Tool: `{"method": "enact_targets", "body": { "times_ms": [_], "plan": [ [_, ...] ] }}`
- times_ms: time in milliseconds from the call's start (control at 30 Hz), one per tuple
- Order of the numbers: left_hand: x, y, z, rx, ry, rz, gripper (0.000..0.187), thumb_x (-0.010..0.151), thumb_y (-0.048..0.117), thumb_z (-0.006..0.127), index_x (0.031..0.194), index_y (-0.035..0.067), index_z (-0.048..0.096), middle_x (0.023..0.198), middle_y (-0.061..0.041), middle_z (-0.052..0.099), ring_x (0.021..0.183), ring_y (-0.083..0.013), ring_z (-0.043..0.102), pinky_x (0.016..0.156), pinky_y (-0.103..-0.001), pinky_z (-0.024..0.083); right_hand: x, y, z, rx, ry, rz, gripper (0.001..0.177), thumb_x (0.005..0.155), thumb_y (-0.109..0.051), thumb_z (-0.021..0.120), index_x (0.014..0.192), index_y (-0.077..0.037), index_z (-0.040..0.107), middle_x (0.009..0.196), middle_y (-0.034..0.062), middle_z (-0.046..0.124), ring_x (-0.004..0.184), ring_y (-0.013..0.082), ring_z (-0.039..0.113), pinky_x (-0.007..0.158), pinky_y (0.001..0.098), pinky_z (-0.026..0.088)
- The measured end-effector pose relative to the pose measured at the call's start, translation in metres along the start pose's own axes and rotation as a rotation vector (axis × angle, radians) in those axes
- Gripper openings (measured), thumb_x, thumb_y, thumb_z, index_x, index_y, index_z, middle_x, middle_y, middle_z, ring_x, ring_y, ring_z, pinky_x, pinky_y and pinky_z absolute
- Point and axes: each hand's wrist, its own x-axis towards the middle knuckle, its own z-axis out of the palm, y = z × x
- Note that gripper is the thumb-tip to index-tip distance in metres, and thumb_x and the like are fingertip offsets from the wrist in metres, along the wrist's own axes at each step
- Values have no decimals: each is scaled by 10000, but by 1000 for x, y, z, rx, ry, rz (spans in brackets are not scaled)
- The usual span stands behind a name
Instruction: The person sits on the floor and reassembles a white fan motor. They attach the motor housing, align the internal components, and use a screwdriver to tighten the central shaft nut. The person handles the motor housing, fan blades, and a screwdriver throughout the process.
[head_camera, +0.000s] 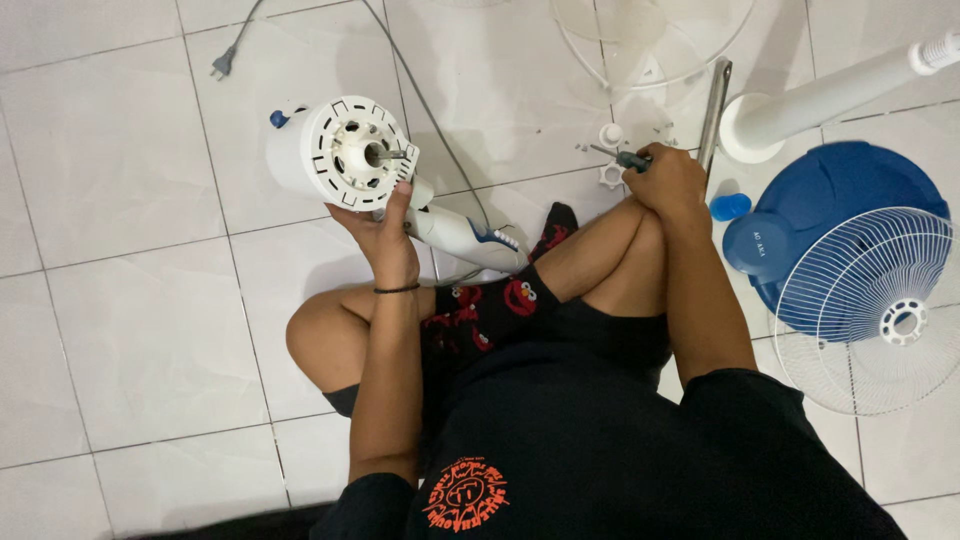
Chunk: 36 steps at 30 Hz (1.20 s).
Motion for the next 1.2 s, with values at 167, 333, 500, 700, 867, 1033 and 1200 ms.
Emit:
{"method": "enact_targets", "body": {
  "times_ms": [167, 333, 500, 700, 867, 1033, 1200],
  "plan": [
    [1, 1, 3, -22, -3, -20, 1119, 844, 9, 821, 1626, 48, 22, 1602, -195, 330, 1461, -286, 396, 1218, -422, 357, 3, 0, 2, -5, -17, -18, 394, 783, -324, 775, 1120, -119, 781, 957, 197, 753, 894, 394, 714, 835, 485, 567],
    [2, 1, 4, -49, 1, -28, 1136, 827, -8, 818, 1624, 57, 10, 1604, -192, 314, 1460, -286, 385, 1208, -424, 358, 2, -1, 1, -5, -31, 0, 401, 766, -324, 776, 1115, -126, 784, 958, 187, 755, 894, 384, 717, 834, 478, 567],
    [1, 1, 4, -57, 0, -39, 1133, 841, -10, 813, 1625, 63, -3, 1613, -181, 302, 1464, -279, 379, 1211, -417, 355, 1, -2, -1, 1, -20, 8, 415, 761, -346, 783, 1119, -136, 791, 954, 184, 755, 897, 378, 716, 834, 471, 564],
    [-2, 1, 5, -3, -4, 5, 1163, 831, 0, 836, 1636, 57, -1, 1627, -181, 300, 1484, -285, 368, 1224, -419, 339, -3, 14, -1, 182, 38, 37, 405, 757, -362, 776, 1092, -136, 803, 947, 152, 763, 864, 332, 720, 797, 431, 564],
    [-2, 3, 11, -38, -10, -11, 1217, 797, 14, 848, 1627, 90, -39, 1632, -157, 249, 1488, -278, 335, 1216, -422, 341, 6, 36, 1, 548, -73, 72, 396, 803, -359, 711, 1110, -120, 786, 945, 127, 789, 874, 293, 742, 798, 384, 564],
    [-2, 4, 13, -30, -30, 26, 1215, 811, 9, 853, 1644, 90, -28, 1652, -157, 222, 1516, -284, 310, 1242, -429, 325, 17, 39, 15, 213, -20, 16, 406, 796, -374, 774, 1113, -122, 803, 955, 151, 757, 860, 313, 720, 797, 400, 560],
    [-4, 6, 12, -60, -24, -28, 1236, 797, 13, 848, 1633, 104, -59, 1650, -148, 188, 1509, -282, 284, 1229, -432, 320, 31, 37, 17, 241, -41, 70, 381, 808, -349, 760, 1089, -93, 796, 923, 128, 763, 838, 273, 723, 768, 382, 552]
  ]
}}
